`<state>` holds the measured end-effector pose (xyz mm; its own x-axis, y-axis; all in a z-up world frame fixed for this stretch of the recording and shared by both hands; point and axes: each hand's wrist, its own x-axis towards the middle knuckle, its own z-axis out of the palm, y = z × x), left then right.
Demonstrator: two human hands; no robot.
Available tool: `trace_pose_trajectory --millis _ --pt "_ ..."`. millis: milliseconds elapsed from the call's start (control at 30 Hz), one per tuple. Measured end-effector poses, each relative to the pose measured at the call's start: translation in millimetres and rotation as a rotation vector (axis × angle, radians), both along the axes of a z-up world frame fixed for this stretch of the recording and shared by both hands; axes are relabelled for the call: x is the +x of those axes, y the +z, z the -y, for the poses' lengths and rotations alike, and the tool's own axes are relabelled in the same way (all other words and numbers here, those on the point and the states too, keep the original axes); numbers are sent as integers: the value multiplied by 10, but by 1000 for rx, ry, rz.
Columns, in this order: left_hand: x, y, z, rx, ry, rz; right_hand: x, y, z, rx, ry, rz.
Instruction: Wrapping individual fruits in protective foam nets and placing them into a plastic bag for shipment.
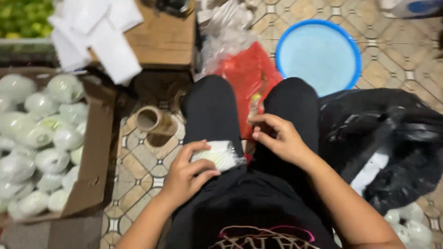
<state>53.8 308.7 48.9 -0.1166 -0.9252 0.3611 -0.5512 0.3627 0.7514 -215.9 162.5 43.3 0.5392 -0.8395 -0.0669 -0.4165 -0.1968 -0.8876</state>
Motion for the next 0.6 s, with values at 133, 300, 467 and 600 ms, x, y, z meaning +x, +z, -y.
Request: trace_pose_trajectory --millis 133,300,467,600 --pt "-53 -17 68 -43 9 -73 200 31 34 -250 314 91" --pt "-56 -50 31 -70 38 -78 391 -75 -130 -364 376 158" --pt "-38 -86 51 -77 24 -77 462 -330 -146 -672 357 116" --pt "-31 -81 47 -69 27 -68 504 -275 -156 -675 304 140"
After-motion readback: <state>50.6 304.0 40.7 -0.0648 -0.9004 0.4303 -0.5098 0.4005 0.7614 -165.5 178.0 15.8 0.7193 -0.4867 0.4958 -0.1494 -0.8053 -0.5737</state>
